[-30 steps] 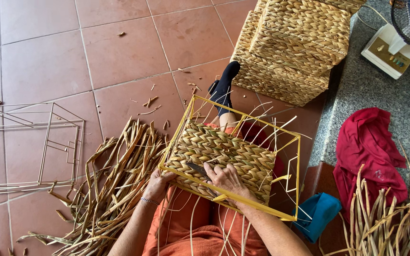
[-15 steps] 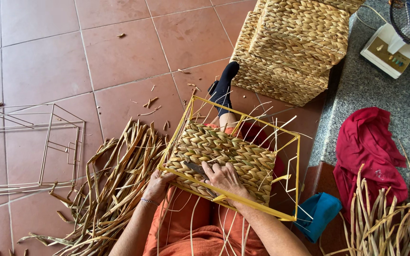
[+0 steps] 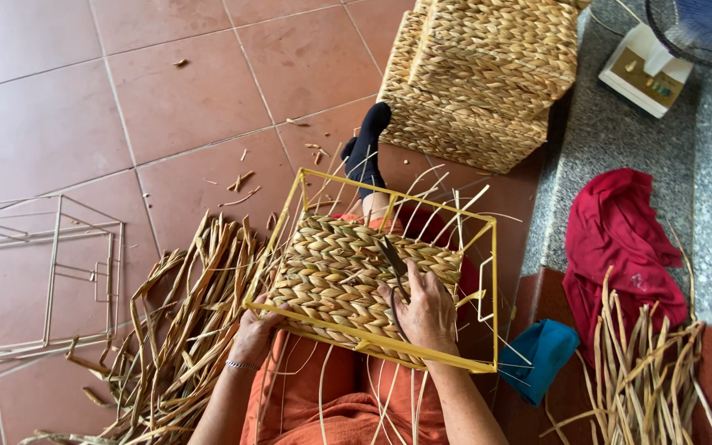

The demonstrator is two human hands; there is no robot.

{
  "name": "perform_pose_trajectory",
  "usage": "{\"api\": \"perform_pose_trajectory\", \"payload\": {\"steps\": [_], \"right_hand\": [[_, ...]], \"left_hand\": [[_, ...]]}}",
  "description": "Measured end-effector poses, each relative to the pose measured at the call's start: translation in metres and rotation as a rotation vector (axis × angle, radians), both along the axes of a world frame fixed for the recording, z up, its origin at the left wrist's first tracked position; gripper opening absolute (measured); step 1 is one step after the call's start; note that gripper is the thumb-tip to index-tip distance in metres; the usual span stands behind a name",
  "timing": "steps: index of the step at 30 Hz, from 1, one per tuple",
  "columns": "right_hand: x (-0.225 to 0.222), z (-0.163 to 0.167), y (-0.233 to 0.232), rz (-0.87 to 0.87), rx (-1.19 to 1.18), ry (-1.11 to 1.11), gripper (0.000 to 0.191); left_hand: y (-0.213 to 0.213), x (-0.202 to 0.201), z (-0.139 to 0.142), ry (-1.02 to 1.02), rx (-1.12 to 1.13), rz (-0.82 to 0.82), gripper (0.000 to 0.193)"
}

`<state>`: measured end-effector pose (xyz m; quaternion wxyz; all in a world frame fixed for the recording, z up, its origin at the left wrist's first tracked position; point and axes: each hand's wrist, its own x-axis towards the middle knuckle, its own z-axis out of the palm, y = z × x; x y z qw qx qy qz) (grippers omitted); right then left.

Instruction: The person sits on the floor weaving a water hyacinth panel onto a yellow metal basket frame. They tuck and tighten woven strands, trim excess material with scissors, rotate the frame to work different sides, and bend protruding sticks over the frame edges.

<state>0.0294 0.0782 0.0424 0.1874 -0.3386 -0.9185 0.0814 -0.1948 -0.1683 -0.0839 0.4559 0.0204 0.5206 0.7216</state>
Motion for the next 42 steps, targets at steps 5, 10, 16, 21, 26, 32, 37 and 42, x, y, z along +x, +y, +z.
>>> {"api": "perform_pose_trajectory", "payload": {"steps": [5, 10, 16, 21, 26, 32, 37, 42], "right_hand": [[0.009, 0.014, -0.017, -0.036, -0.314, -0.187, 0.080], [0.017, 0.014, -0.021, 0.110, -0.374, -0.274, 0.078], [-0.002, 0.002, -0.022, 0.193, -0.299, -0.259, 0.078], [-0.005, -0.003, -0.019, 0.158, -0.322, -0.397, 0.084], [-0.013, -0.020, -0.015, 0.266, -0.208, -0.293, 0.079], [-0.011, -0.031, -0.013, 0.322, -0.252, -0.320, 0.078], [-0.006, -0.030, -0.011, 0.362, -0.241, -0.315, 0.074], [-0.008, -0.023, -0.010, 0.361, -0.223, -0.241, 0.076]], "left_hand": [[-0.005, -0.005, 0.006, 0.271, -0.242, -0.009, 0.074], [-0.002, -0.003, 0.004, 0.224, -0.101, 0.014, 0.065], [-0.002, 0.001, -0.004, 0.178, -0.039, 0.029, 0.055], [0.000, 0.003, -0.003, 0.172, 0.000, 0.040, 0.054], [0.003, 0.003, 0.003, 0.117, -0.073, 0.025, 0.054], [0.005, 0.003, 0.004, 0.181, -0.098, 0.021, 0.058], [0.004, 0.000, 0.000, 0.156, -0.081, 0.018, 0.059], [0.002, 0.003, -0.003, 0.153, -0.013, 0.032, 0.056]]}}
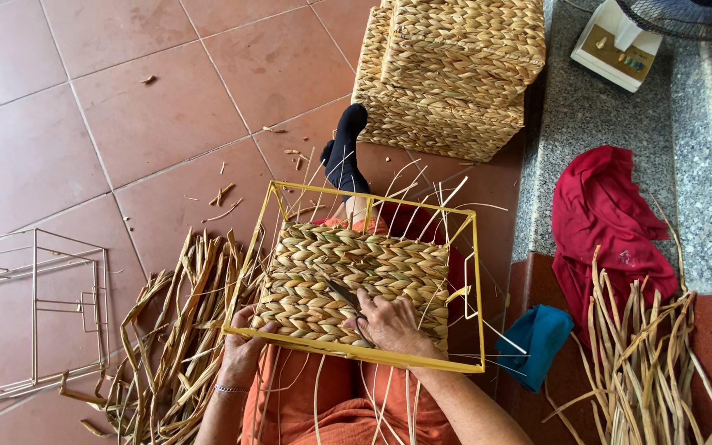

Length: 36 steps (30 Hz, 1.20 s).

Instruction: The person sits on the floor weaving a water hyacinth panel onto a yellow metal basket frame. They tuck and tighten woven strands, trim excess material with scissors, rotate the frame to work different sides, and bend protruding sticks over the frame edges.

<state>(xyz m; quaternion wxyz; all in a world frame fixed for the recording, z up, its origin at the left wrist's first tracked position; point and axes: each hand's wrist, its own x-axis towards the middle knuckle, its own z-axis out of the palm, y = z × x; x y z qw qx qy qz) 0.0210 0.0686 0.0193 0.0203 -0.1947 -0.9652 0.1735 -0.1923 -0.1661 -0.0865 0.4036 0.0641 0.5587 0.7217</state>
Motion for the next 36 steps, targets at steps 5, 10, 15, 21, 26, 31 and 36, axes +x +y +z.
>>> {"api": "perform_pose_trajectory", "payload": {"steps": [5, 10, 15, 21, 26, 31, 36], "right_hand": [[0.027, 0.018, -0.007, -0.114, -0.209, 0.286, 0.057], [0.052, 0.028, -0.023, -0.186, -0.286, 0.168, 0.048], [0.074, 0.045, -0.041, -0.224, -0.308, 0.386, 0.053], [0.099, 0.061, -0.056, -0.252, -0.168, 0.394, 0.055], [0.123, 0.066, -0.064, -0.215, -0.207, 0.413, 0.055], [0.155, 0.070, -0.072, -0.211, -0.338, 0.286, 0.069], [0.188, 0.077, -0.067, -0.108, -0.270, 0.420, 0.062]], "left_hand": [[0.008, 0.003, 0.029, 0.085, -0.144, -0.004, 0.065], [-0.001, 0.027, 0.108, 1.796, -0.871, 0.357, 0.093], [-0.020, 0.065, 0.164, 1.393, -0.506, 0.277, 0.061], [-0.025, 0.082, 0.131, 1.365, -0.303, 0.495, 0.046], [-0.009, 0.098, 0.110, 1.284, -0.140, -0.161, 0.024], [0.050, 0.149, 0.142, 0.296, 0.075, -0.135, 0.040], [0.079, 0.145, 0.180, 0.069, -0.013, -0.050, 0.042]]}}
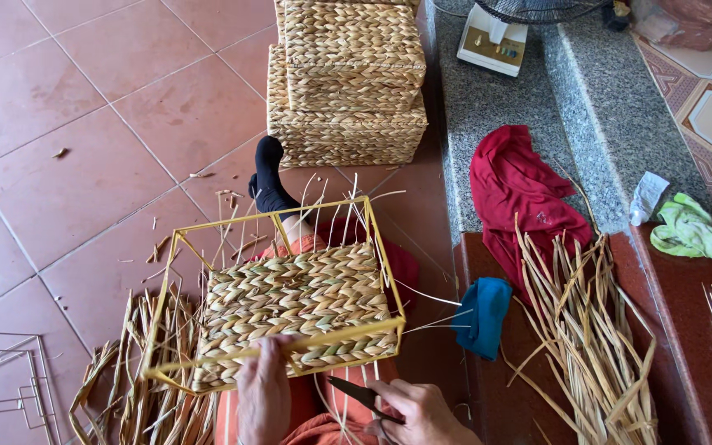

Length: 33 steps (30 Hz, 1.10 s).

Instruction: The person sits on the floor weaving a water hyacinth panel onto a yellow metal basket frame. They tuck and tighten woven strands, trim excess material with scissors, rotate the frame to work different sides, and bend protruding sticks over the frame edges.

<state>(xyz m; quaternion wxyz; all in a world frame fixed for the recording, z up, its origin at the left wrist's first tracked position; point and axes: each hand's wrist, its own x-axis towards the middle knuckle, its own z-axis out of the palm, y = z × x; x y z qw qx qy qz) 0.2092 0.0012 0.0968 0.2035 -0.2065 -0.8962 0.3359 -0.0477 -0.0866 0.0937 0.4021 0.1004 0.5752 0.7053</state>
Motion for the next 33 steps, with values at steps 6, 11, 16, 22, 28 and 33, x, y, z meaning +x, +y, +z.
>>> {"api": "perform_pose_trajectory", "payload": {"steps": [6, 11, 16, 22, 28, 33], "right_hand": [[0.031, 0.007, 0.017, -0.086, -0.165, 0.069, 0.065], [0.046, -0.006, 0.036, -0.218, -0.176, 0.226, 0.065], [0.044, -0.015, 0.073, -0.346, -0.231, 0.421, 0.062], [-0.003, 0.019, 0.114, -0.391, -0.549, 0.717, 0.058], [-0.039, 0.067, 0.158, -0.437, -0.178, 0.851, 0.060], [-0.049, 0.070, 0.129, -0.401, -0.340, 0.804, 0.066]], "left_hand": [[0.070, -0.098, 0.018, -0.028, 0.342, -0.019, 0.029], [0.100, -0.159, 0.062, 0.523, 0.156, -0.034, 0.029], [0.100, -0.191, 0.148, 0.650, 0.045, -0.240, 0.030], [0.106, -0.181, 0.240, 0.868, 0.028, -0.740, 0.040], [0.113, -0.158, 0.280, 1.653, 0.162, -0.743, 0.028], [0.120, -0.140, 0.300, 1.752, 0.134, -0.635, 0.025]]}}
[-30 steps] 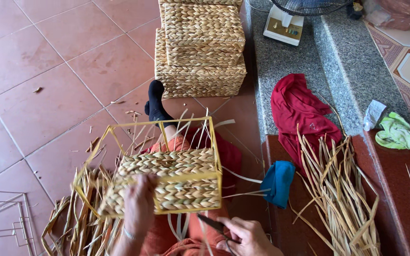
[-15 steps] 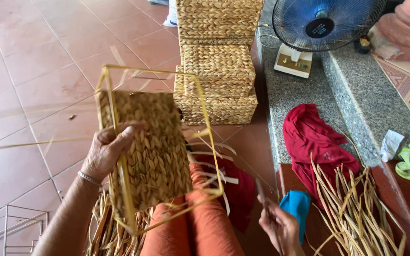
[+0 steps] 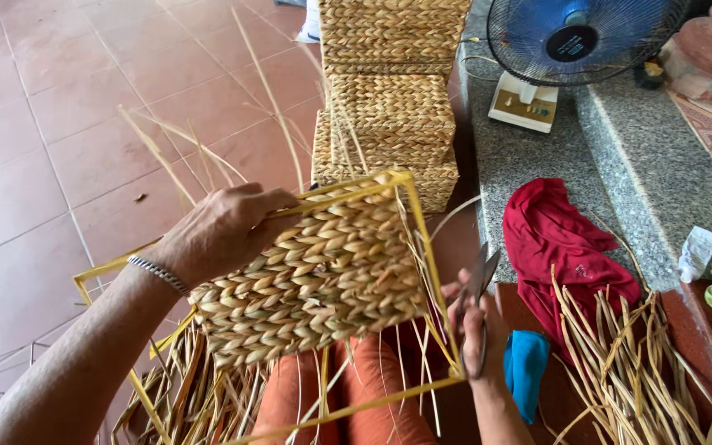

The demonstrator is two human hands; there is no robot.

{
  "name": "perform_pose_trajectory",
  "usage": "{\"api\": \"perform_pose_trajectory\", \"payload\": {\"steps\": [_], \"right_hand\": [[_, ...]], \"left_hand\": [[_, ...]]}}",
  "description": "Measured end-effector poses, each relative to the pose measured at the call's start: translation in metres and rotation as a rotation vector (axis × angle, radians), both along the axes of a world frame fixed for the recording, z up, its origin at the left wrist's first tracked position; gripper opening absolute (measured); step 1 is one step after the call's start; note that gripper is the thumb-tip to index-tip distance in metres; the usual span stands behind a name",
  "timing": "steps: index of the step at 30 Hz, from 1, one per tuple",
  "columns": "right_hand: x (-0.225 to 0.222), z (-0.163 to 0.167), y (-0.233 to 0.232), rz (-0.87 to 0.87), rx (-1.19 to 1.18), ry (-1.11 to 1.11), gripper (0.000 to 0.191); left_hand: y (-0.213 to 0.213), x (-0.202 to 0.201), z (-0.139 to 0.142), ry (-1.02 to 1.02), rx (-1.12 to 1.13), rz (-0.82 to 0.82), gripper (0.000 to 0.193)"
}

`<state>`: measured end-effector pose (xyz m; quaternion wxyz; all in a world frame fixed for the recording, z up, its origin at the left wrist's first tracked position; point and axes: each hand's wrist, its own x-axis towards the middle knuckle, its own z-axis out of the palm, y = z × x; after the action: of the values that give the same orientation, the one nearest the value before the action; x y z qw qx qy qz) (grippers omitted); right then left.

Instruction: The person sits on the floor weaving a water hyacinth panel onto a yellow metal basket frame. They tuck and tighten woven strands, trim excess material with scissors, rotate the frame to work different sides, and bend protruding sticks over the frame edges.

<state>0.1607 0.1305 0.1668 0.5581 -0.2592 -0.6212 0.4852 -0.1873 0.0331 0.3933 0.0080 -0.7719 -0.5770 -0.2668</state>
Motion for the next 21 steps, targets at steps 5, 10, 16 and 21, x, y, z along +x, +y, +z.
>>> {"api": "perform_pose_trajectory", "payload": {"steps": [5, 10, 16, 21], "right_hand": [[0.020, -0.018, -0.042, 0.319, -0.217, 0.078, 0.078], [0.035, -0.052, -0.056, 0.351, -0.453, 0.034, 0.071], [0.023, -0.083, -0.047, 0.186, -0.470, -0.199, 0.043], [0.012, -0.092, 0.007, 0.030, -0.396, -0.279, 0.037]], "left_hand": [[0.016, -0.001, -0.035, -0.149, -0.254, 0.086, 0.021], [0.043, -0.003, -0.142, -0.014, -0.193, 0.272, 0.016], [0.074, 0.017, -0.212, 0.059, 0.149, 0.263, 0.023], [0.040, 0.045, -0.203, -0.021, 0.332, 0.141, 0.036]]}}
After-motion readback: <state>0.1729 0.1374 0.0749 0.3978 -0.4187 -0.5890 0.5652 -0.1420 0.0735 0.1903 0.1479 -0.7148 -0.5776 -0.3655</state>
